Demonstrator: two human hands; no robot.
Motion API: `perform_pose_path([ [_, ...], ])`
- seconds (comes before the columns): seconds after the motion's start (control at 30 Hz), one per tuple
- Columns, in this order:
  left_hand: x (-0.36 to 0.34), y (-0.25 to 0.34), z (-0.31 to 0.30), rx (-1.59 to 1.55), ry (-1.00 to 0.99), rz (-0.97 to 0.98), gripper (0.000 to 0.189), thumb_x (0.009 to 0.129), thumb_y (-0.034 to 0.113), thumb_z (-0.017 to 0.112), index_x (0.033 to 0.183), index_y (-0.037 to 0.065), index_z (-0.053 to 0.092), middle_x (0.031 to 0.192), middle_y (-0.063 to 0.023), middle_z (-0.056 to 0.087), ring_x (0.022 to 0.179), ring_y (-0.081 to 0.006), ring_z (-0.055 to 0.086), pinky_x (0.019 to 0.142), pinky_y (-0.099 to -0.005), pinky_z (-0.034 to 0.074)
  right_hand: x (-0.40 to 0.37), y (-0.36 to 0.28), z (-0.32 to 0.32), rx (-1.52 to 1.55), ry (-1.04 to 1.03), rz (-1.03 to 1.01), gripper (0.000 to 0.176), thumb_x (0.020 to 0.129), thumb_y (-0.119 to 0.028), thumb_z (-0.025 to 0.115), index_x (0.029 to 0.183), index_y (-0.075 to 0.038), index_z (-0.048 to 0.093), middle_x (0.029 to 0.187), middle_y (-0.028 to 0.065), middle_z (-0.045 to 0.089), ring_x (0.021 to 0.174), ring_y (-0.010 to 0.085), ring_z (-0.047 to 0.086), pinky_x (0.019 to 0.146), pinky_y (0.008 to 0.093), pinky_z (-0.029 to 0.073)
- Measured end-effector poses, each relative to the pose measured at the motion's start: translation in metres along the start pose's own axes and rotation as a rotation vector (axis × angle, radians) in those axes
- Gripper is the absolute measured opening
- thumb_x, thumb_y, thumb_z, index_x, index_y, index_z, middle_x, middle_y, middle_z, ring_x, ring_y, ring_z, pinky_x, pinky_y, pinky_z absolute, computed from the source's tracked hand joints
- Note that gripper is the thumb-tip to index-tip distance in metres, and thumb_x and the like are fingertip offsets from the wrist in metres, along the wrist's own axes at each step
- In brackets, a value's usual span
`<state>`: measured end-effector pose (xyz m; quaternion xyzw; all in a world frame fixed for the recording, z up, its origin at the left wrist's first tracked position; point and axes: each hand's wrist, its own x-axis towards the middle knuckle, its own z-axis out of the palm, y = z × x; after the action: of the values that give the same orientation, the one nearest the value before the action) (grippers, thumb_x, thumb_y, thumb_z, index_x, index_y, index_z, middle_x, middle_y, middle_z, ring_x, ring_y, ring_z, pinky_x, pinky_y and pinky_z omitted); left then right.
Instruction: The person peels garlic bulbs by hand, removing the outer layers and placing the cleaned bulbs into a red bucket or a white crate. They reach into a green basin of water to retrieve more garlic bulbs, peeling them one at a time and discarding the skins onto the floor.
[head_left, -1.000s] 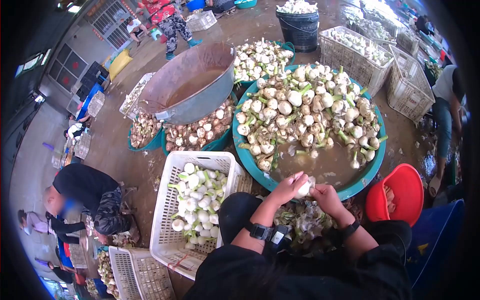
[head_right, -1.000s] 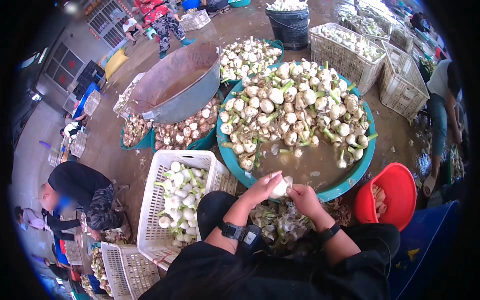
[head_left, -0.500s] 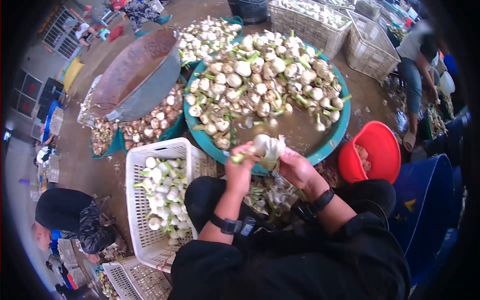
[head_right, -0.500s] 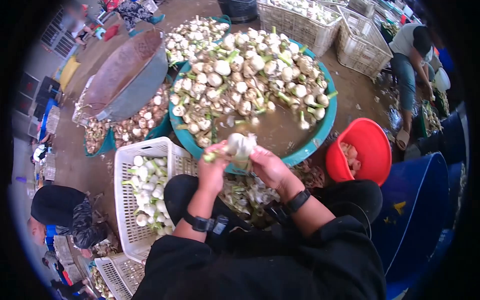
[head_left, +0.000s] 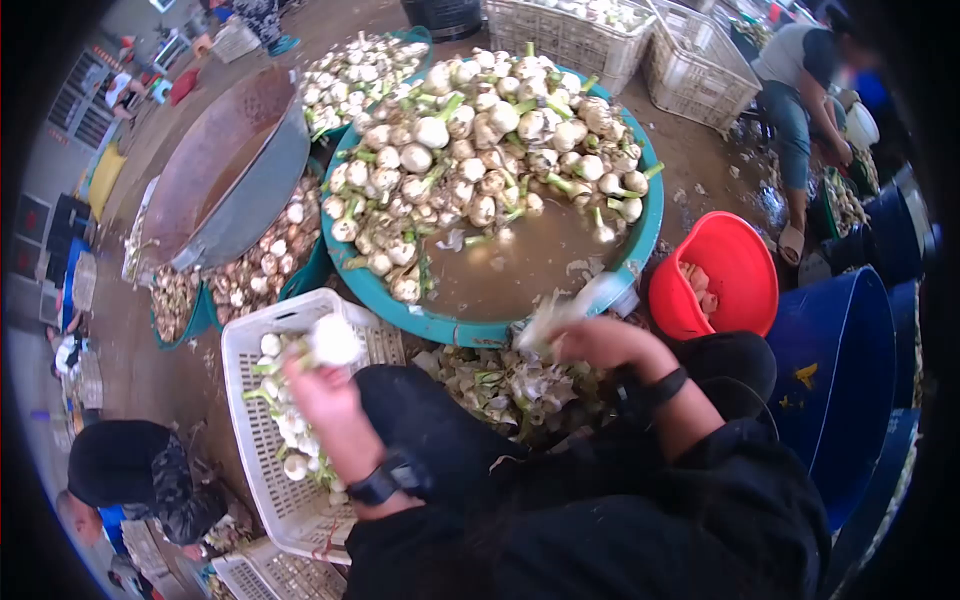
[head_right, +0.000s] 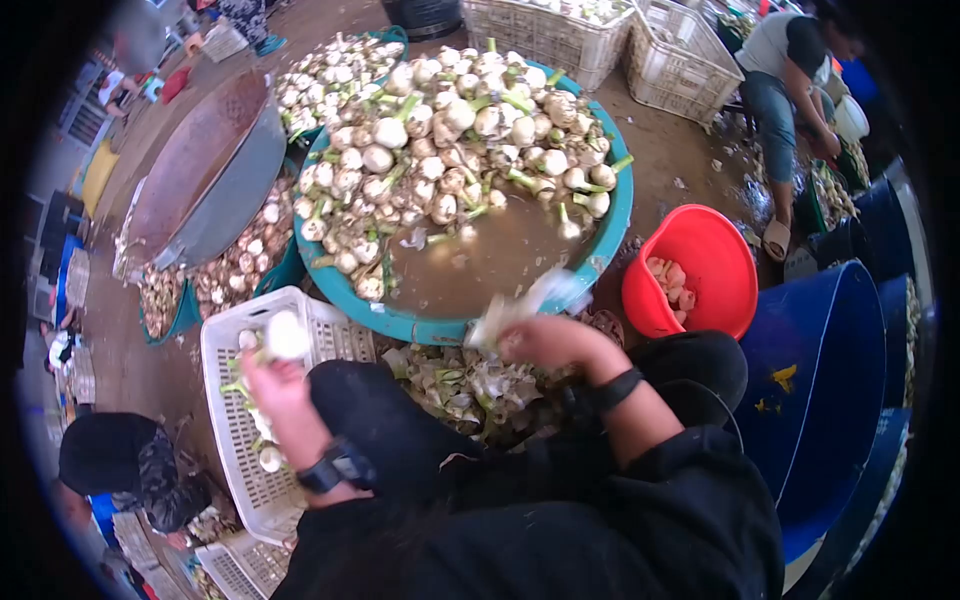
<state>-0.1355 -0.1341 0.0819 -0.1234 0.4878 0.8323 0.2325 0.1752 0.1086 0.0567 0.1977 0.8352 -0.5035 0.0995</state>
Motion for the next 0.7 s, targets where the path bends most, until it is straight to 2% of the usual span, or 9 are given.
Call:
perform_pose_path([
  [0.07, -0.047, 0.039, 0.045, 0.304, 0.555, 0.574, 0.028, 0.08, 0.032, 0.055, 0.079, 0.004, 0.055, 0.074, -0.0092, 0.055, 0.063, -0.0178, 0.055, 0.051, -0.0286, 0.047, 0.023, -0.001, 0.013, -0.497, -0.083, 0.167, 0.031, 0.077, -0.032, 0.058, 0.099, -0.011, 0.062, 0.095, 0.0136, 0.062, 0.085, 0.0324, 0.059, 0.075, 0.0384, 0.047],
  [0.1, -0.028, 0.053, 0.008, 0.422, 0.264, 1.124, 0.025, 0.08, 0.026, 0.054, 0.083, 0.002, 0.055, 0.077, -0.0094, 0.054, 0.064, -0.0188, 0.054, 0.057, -0.0327, 0.046, 0.044, -0.006, 0.011, -0.371, 0.089, 0.191, 0.03, 0.077, -0.033, 0.057, 0.097, -0.011, 0.063, 0.092, 0.0128, 0.062, 0.081, 0.0329, 0.059, 0.072, 0.0396, 0.047],
  [0.17, -0.026, 0.055, 0.008, 0.537, 0.28, 1.358, 0.022, 0.082, 0.021, 0.052, 0.084, -0.001, 0.055, 0.081, -0.0122, 0.056, 0.066, -0.0241, 0.055, 0.062, -0.0364, 0.046, 0.097, -0.004, 0.001, -0.282, 0.334, 0.23, 0.027, 0.077, -0.03, 0.055, 0.093, -0.01, 0.063, 0.089, 0.0125, 0.063, 0.08, 0.0315, 0.06, 0.069, 0.0408, 0.048],
  [0.23, -0.06, 0.019, 0.036, 2.238, -0.042, 0.873, 0.023, 0.085, 0.021, 0.047, 0.084, 0.0, 0.055, 0.079, -0.0146, 0.058, 0.066, -0.0295, 0.056, 0.063, -0.0398, 0.045, 0.153, 0.006, -0.002, -0.316, 0.416, 0.239, 0.024, 0.077, -0.028, 0.054, 0.09, -0.009, 0.063, 0.088, 0.0129, 0.063, 0.082, 0.0298, 0.061, 0.07, 0.0409, 0.049],
  [0.27, -0.067, -0.014, 0.074, 1.555, -0.372, 0.767, 0.017, 0.082, 0.018, 0.048, 0.082, 0.003, 0.057, 0.077, -0.0159, 0.059, 0.071, -0.0322, 0.058, 0.063, -0.0403, 0.045, 0.184, 0.014, -0.001, -0.443, 0.404, 0.188, 0.024, 0.077, -0.027, 0.053, 0.091, -0.009, 0.062, 0.089, 0.0136, 0.062, 0.083, 0.0292, 0.061, 0.069, 0.0408, 0.049],
  [0.4, -0.056, -0.13, 0.079, 2.068, -1.08, 0.341, 0.015, 0.074, 0.016, 0.05, 0.076, 0.008, 0.063, 0.082, -0.0168, 0.061, 0.079, -0.0349, 0.059, 0.067, -0.0438, 0.046, 0.249, 0.05, 0.014, -0.803, 0.436, 0.062, 0.02, 0.077, -0.02, 0.052, 0.094, -0.011, 0.059, 0.092, 0.0143, 0.062, 0.084, 0.0276, 0.061, 0.068, 0.0391, 0.05],
  [0.53, -0.04, -0.145, 0.074, 1.877, -0.843, 0.326, 0.018, 0.078, 0.018, 0.051, 0.09, 0.006, 0.058, 0.097, -0.0168, 0.058, 0.091, -0.035, 0.056, 0.077, -0.043, 0.045, 0.228, 0.06, -0.006, -0.78, 0.212, 0.055, 0.018, 0.077, -0.022, 0.055, 0.087, -0.008, 0.06, 0.085, 0.014, 0.062, 0.081, 0.0258, 0.062, 0.067, 0.0379, 0.049],
  [0.63, -0.022, -0.162, 0.078, 1.29, -0.353, 0.47, 0.047, 0.084, 0.033, 0.053, 0.119, 0.004, 0.039, 0.112, -0.019, 0.049, 0.104, -0.0354, 0.048, 0.086, -0.0411, 0.04, 0.179, 0.032, -0.019, 0.164, 0.452, 0.067, 0.02, 0.075, -0.024, 0.066, 0.082, -0.006, 0.064, 0.064, 0.0067, 0.061, 0.058, 0.0123, 0.06, 0.049, 0.0294, 0.047],
  [0.7, -0.002, -0.19, 0.074, 0.904, -0.342, 0.223, 0.044, 0.086, 0.033, 0.053, 0.119, 0.007, 0.04, 0.103, -0.0074, 0.051, 0.079, -0.0167, 0.056, 0.068, -0.0275, 0.046, 0.138, -0.007, -0.006, 0.744, 0.402, 0.108, 0.02, 0.083, -0.023, 0.061, 0.083, -0.004, 0.064, 0.061, 0.0004, 0.058, 0.053, 0.0052, 0.054, 0.044, 0.0209, 0.042],
])
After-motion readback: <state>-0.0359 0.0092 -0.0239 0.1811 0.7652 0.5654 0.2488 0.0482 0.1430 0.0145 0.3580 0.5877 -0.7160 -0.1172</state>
